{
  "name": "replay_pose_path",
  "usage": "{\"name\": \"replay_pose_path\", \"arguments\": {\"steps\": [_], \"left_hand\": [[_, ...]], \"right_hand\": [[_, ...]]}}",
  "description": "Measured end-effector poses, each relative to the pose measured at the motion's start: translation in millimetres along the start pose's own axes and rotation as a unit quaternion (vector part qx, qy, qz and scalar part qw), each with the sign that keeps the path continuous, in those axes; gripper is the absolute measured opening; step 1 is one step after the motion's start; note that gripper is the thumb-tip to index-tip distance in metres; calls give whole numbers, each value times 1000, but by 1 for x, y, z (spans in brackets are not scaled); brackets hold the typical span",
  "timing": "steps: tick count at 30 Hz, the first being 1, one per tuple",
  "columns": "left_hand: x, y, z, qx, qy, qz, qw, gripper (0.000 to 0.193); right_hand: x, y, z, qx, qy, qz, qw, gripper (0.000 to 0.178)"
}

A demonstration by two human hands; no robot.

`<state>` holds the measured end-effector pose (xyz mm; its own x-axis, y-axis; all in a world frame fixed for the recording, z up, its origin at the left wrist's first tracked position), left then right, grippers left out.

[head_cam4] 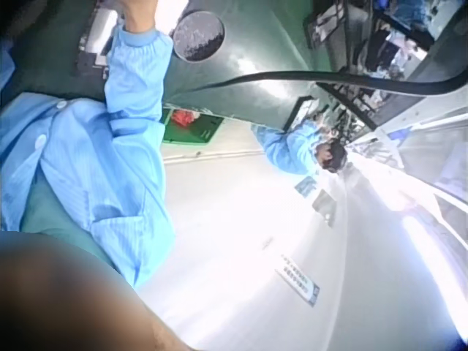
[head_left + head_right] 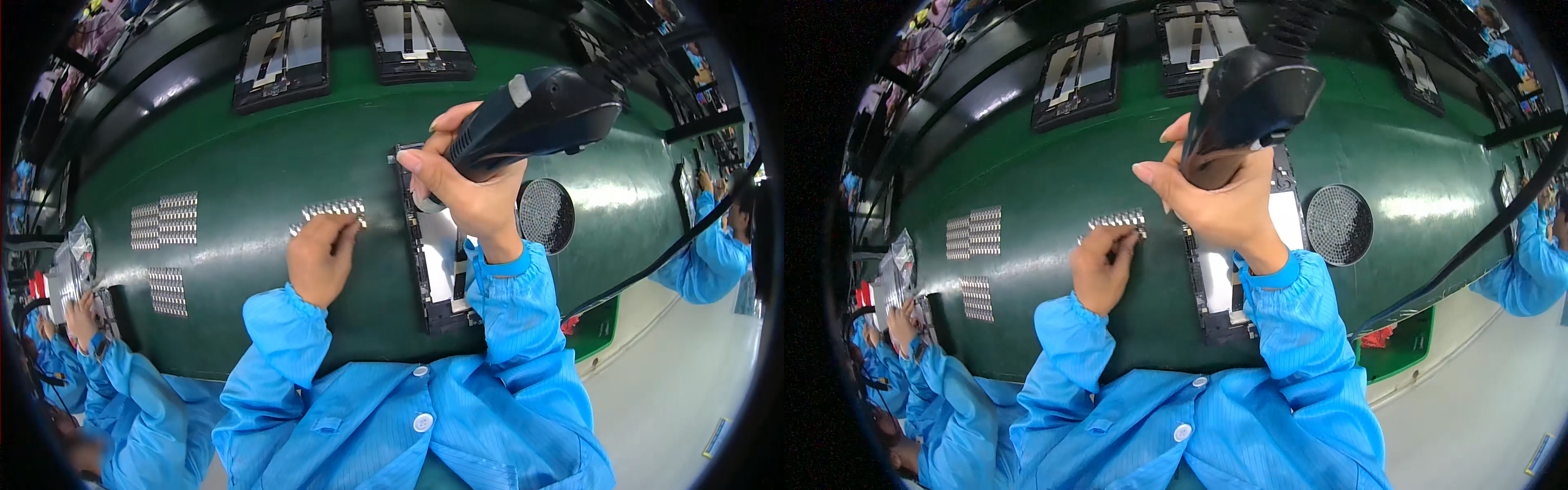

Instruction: The person uses a handheld heat gun to apply heat to specific areas of a rectangular electronic device frame on a green workbench. They repeatedly pick up small metallic components from a tray and place them onto the heated sections of the frame, then move the completed unit aside and retrieve a new one to continue the process.

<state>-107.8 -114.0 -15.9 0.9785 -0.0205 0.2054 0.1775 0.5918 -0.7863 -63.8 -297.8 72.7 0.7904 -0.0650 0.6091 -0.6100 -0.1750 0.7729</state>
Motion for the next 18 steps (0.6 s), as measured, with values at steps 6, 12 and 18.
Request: {"name": "replay_pose_path", "arguments": {"steps": [6,12,18], "left_hand": [[12,6,9,31,-53,41,997,17],[11,1,7,18,-58,23,998,15],[12,-4,9,-11,-56,25,998,10]], "right_hand": [[-1,-5,7,-8,-1,-19,1000,34],[-1,-4,10,-3,-22,-28,999,29],[-3,-5,10,7,-36,-36,999,27]]}}
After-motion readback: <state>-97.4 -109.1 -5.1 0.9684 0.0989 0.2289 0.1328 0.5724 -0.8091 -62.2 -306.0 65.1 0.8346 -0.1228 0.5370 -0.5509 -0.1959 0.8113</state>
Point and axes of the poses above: each hand's wrist, its own x-axis towards the middle knuckle, its own z-axis out of the back of the hand, y = z × x, the point moved 4 cm from there along x, towards the middle knuckle, and after that the axes turned 11 degrees about z, right-handed, at the moved point
